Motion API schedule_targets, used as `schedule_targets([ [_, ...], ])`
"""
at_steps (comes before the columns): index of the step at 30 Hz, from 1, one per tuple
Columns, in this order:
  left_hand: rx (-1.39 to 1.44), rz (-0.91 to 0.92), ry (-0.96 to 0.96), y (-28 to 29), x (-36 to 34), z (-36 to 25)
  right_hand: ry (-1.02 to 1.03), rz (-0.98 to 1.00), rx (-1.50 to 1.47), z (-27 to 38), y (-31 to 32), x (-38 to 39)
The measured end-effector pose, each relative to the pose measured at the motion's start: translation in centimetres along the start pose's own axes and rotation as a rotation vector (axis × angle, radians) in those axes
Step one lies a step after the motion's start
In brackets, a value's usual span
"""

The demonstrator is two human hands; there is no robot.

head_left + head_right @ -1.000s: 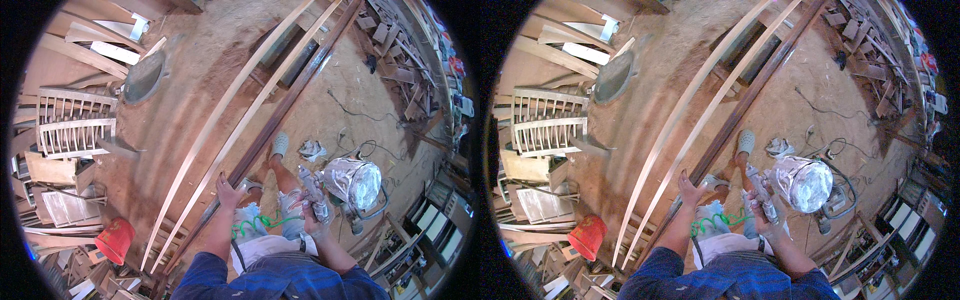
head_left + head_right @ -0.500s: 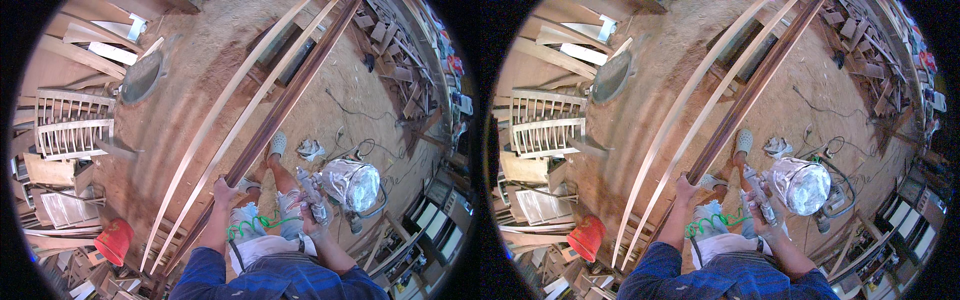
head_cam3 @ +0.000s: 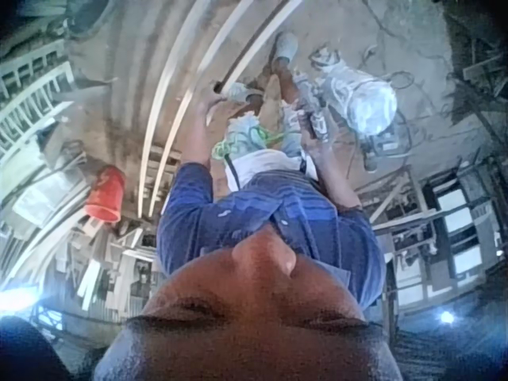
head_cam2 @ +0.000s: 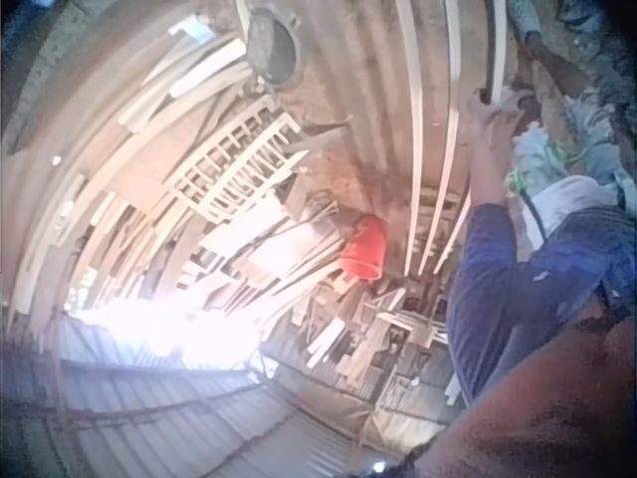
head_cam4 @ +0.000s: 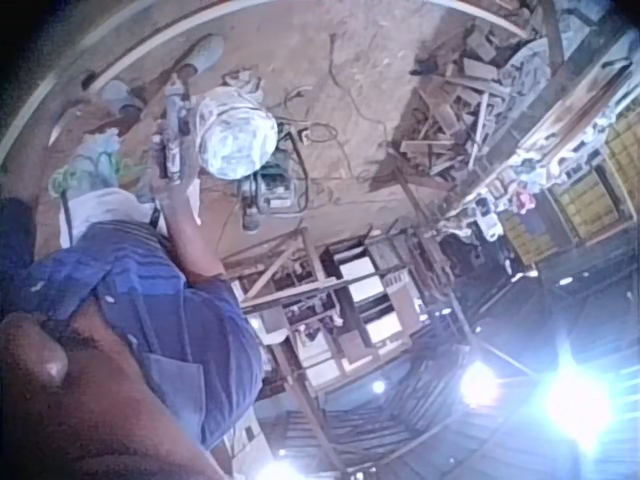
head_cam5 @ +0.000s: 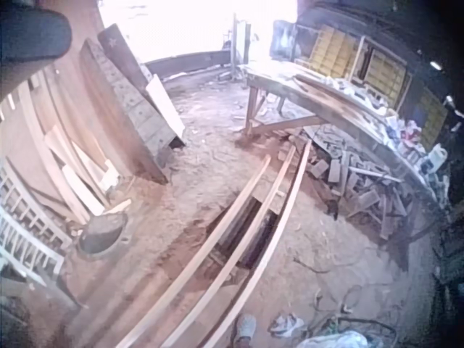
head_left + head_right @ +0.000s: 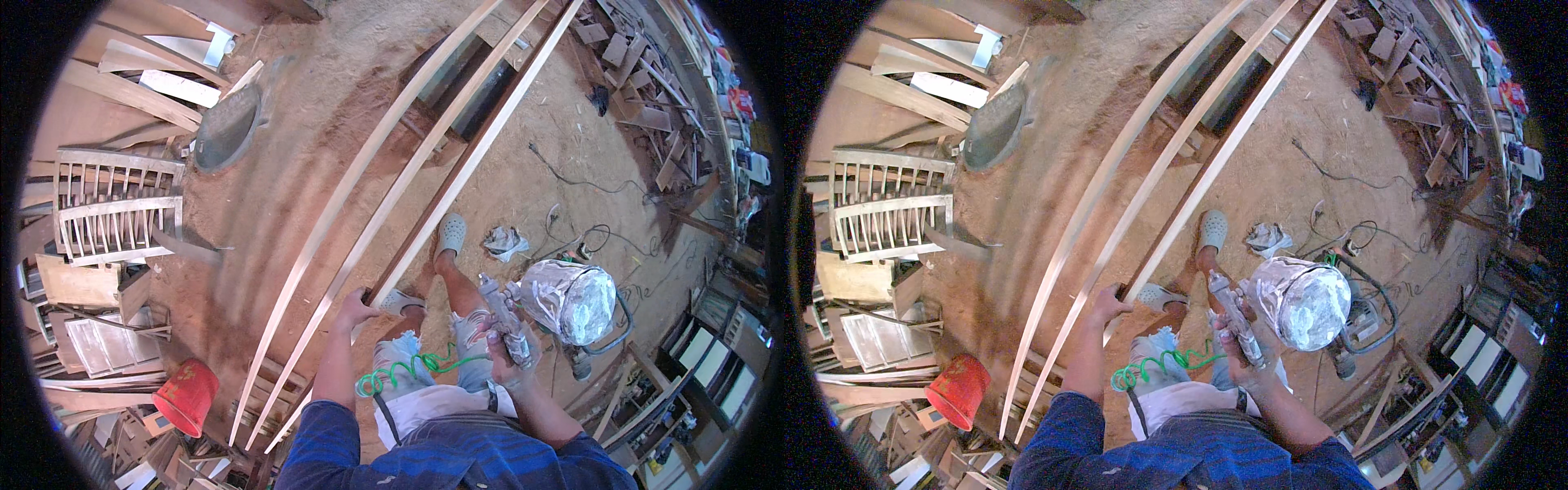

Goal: The person uses a spray gun to apply a finish to long wooden boards, moving the sprayer along the length of each board one by one while standing in a workshop.

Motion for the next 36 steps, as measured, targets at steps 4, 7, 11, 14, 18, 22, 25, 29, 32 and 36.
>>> schedule_targets([
  [4,0.033,-0.033,-0.023,-0.8,-0.1,1.3,-0.027,-0.057,-0.063,-0.6,-0.2,0.3],
  [7,0.111,0.018,0.042,-1.0,-0.2,1.6,-0.046,-0.016,-0.001,-0.2,0.0,0.0],
  [11,0.166,0.022,0.017,-0.9,-0.2,1.1,-0.029,-0.039,-0.049,-0.5,0.0,0.1],
  [14,0.059,0.024,0.037,-0.7,-0.4,1.6,-0.044,-0.029,-0.027,-0.1,0.2,-0.1],
  [18,0.052,0.032,0.045,-1.0,-0.5,2.3,-0.053,0.042,0.003,-0.7,-0.2,0.2],
  [22,-0.005,-0.104,-0.025,-0.9,-0.1,2.4,-0.057,-0.078,-0.142,-0.9,-0.2,0.1],
  [25,-0.005,-0.119,-0.052,-0.9,0.2,1.8,-0.005,-0.042,-0.078,-0.1,-0.3,-0.3],
  [29,-0.006,-0.135,-0.043,-0.8,0.5,-0.1,-0.031,-0.060,-0.082,0.2,0.0,-0.2],
  [32,-0.055,-0.141,-0.031,-0.6,0.5,-0.5,-0.013,-0.027,-0.018,0.0,0.4,-0.1],
  [36,0.009,-0.201,-0.014,0.1,0.5,1.2,0.019,0.021,0.014,0.7,0.0,-0.2],
])
Point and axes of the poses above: each hand's wrist, its own x-axis away from the middle knuckle, its own y-axis out of the back of the hand, z = x × y, the point moved 7 cm from there along -x, towards the middle knuckle, and after that the axes turned 1 degree about z, right-handed, at the moved point
